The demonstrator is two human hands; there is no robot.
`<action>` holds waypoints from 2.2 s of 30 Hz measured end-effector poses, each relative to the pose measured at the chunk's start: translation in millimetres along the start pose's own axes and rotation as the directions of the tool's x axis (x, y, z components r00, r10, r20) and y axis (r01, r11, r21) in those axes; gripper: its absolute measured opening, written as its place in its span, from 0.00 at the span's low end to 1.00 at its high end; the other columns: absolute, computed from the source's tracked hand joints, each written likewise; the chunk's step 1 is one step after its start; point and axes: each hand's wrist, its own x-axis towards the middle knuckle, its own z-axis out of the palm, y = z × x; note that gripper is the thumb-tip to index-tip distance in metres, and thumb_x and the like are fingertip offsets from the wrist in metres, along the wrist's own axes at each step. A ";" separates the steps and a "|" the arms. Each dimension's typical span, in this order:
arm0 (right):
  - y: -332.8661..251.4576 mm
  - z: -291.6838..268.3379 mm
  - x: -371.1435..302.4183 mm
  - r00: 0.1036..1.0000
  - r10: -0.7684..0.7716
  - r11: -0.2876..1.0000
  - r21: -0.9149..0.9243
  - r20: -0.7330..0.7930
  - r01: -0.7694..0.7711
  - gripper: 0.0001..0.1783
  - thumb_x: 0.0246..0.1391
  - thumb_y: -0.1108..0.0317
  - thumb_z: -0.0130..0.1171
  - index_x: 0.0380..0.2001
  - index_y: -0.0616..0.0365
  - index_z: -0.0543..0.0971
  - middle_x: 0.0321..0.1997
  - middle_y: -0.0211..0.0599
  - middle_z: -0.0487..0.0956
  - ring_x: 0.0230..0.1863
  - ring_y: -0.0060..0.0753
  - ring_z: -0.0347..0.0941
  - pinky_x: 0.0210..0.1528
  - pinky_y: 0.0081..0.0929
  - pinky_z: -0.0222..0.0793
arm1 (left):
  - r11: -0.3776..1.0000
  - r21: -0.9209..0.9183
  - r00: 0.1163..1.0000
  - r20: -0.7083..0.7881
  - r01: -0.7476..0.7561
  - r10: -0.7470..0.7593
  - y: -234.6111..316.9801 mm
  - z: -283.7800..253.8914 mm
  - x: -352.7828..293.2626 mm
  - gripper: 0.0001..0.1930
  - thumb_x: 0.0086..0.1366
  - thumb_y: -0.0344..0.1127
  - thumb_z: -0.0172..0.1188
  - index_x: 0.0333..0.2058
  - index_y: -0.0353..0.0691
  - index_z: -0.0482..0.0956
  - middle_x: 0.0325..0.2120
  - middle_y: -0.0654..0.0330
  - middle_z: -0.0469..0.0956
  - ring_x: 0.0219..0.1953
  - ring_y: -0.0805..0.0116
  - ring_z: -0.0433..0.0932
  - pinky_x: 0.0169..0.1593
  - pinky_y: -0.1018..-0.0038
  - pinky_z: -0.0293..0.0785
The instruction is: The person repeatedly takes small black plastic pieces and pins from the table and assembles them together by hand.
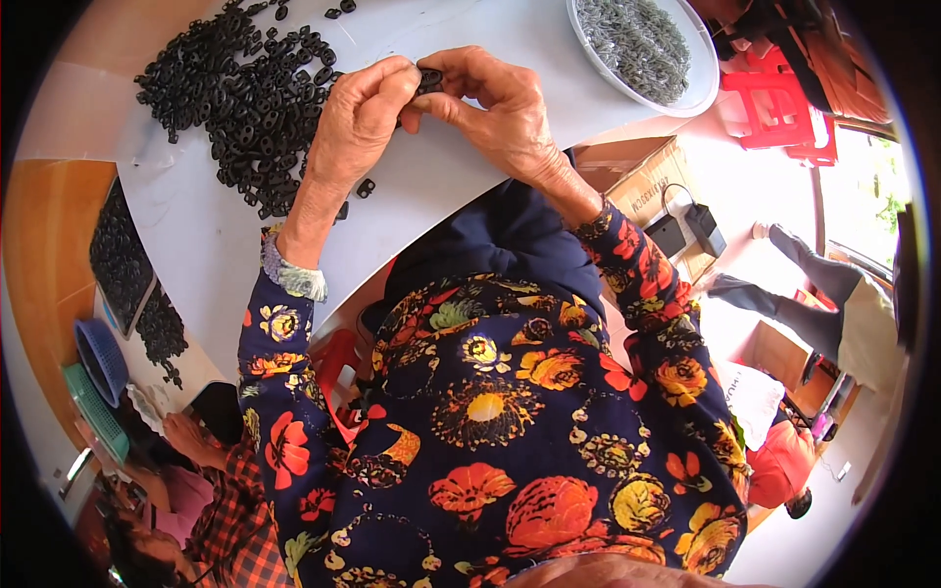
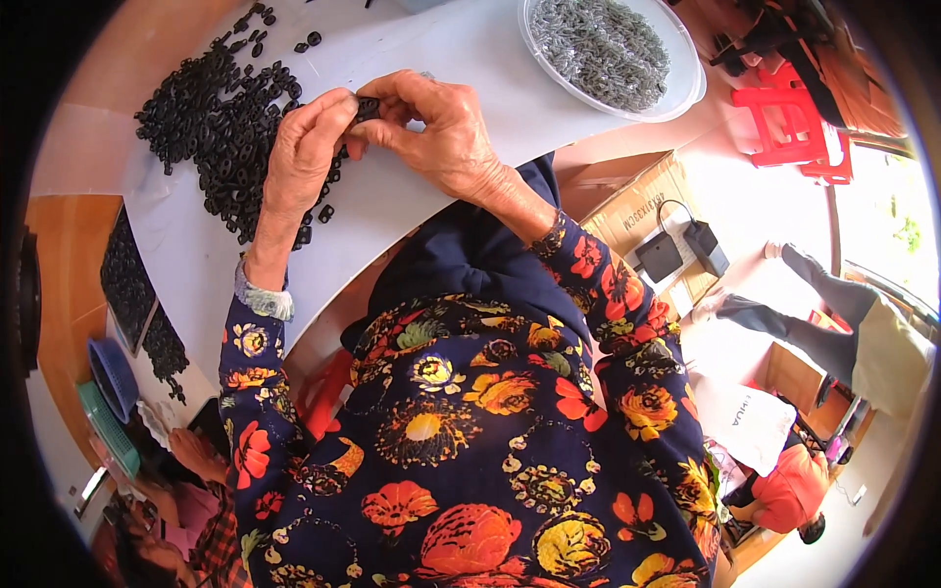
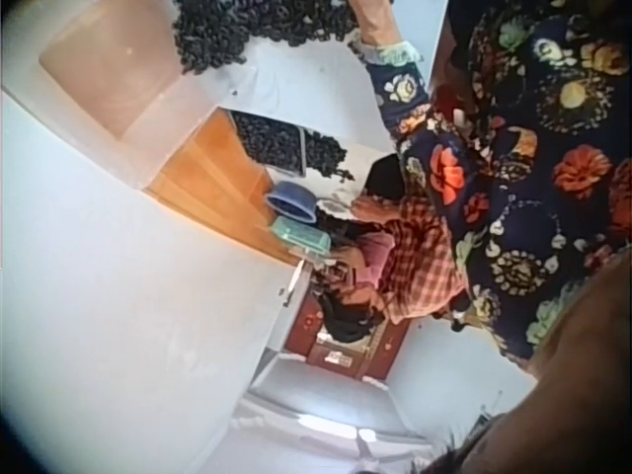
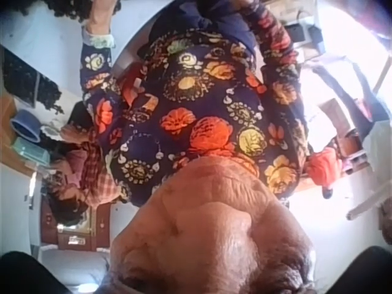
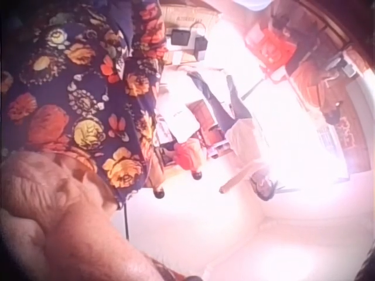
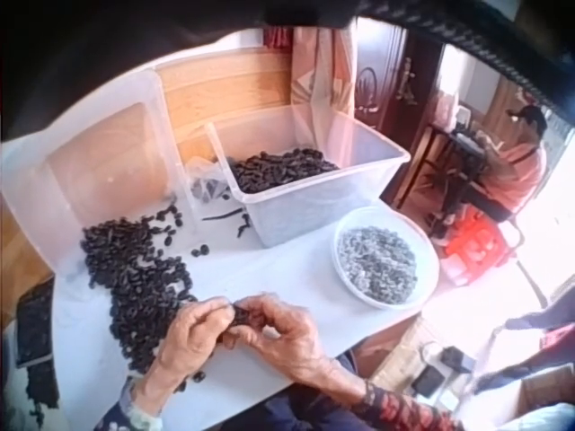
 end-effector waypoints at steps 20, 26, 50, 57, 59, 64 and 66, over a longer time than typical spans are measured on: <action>-10.2 0.0 2.3 0.994 -0.109 0.980 -0.167 0.019 0.111 0.14 0.41 0.74 0.67 0.32 0.62 0.74 0.22 0.37 0.77 0.24 0.28 0.75 0.28 0.24 0.71 | 1.000 0.012 0.996 -0.087 0.003 -0.002 -3.8 15.4 -3.8 0.17 0.69 0.43 0.46 0.29 0.35 0.70 0.16 0.65 0.65 0.21 0.78 0.65 0.27 0.78 0.64; -10.8 -1.5 -0.2 0.996 -0.079 0.987 -0.139 0.033 0.082 0.13 0.42 0.75 0.66 0.31 0.63 0.74 0.23 0.38 0.77 0.24 0.31 0.75 0.28 0.25 0.71 | 0.999 0.037 0.995 -0.095 -0.021 0.025 -5.0 20.3 -7.2 0.15 0.69 0.42 0.45 0.28 0.36 0.68 0.17 0.67 0.62 0.22 0.79 0.62 0.27 0.79 0.62; -8.5 1.4 0.0 0.988 -0.155 0.980 -0.125 0.015 0.155 0.10 0.44 0.76 0.65 0.30 0.63 0.75 0.22 0.37 0.78 0.23 0.26 0.76 0.27 0.23 0.71 | 0.999 -0.039 0.990 -0.140 -0.024 0.019 2.5 22.3 -11.5 0.17 0.68 0.42 0.45 0.25 0.35 0.67 0.16 0.67 0.62 0.22 0.79 0.60 0.27 0.78 0.59; -19.5 -7.2 13.1 0.998 -0.058 0.994 -0.093 -0.039 0.054 0.12 0.45 0.71 0.68 0.33 0.61 0.78 0.24 0.34 0.81 0.26 0.21 0.77 0.30 0.20 0.72 | 0.963 -0.244 0.990 -0.109 -0.115 0.091 -6.9 21.1 -12.1 0.21 0.70 0.45 0.42 0.22 0.37 0.66 0.16 0.66 0.64 0.23 0.77 0.63 0.31 0.78 0.62; -49.7 -31.6 45.7 0.978 -0.202 0.876 -0.455 -0.048 0.159 0.12 0.48 0.66 0.67 0.37 0.56 0.80 0.30 0.30 0.82 0.29 0.14 0.74 0.35 0.18 0.71 | 0.927 -0.351 0.991 -0.087 -0.130 0.105 -14.3 21.8 -17.8 0.24 0.72 0.47 0.40 0.21 0.37 0.65 0.16 0.63 0.65 0.24 0.74 0.64 0.35 0.75 0.64; -77.1 -64.2 150.8 0.832 -0.554 0.594 -0.721 -0.046 0.356 0.12 0.49 0.70 0.66 0.36 0.63 0.77 0.22 0.24 0.73 0.24 0.14 0.63 0.26 0.17 0.60 | 0.941 -0.338 0.995 -0.088 0.006 -0.038 -26.1 16.6 -43.5 0.23 0.72 0.47 0.40 0.21 0.37 0.66 0.17 0.64 0.65 0.24 0.75 0.64 0.34 0.76 0.63; -90.0 -62.3 143.8 0.822 -0.566 0.585 -0.733 -0.060 0.348 0.14 0.46 0.69 0.67 0.36 0.60 0.78 0.23 0.25 0.74 0.24 0.16 0.64 0.27 0.17 0.62 | 0.930 -0.342 0.990 -0.083 -0.133 0.111 -27.1 25.8 -39.2 0.23 0.71 0.48 0.41 0.21 0.37 0.66 0.17 0.64 0.65 0.23 0.76 0.63 0.31 0.78 0.62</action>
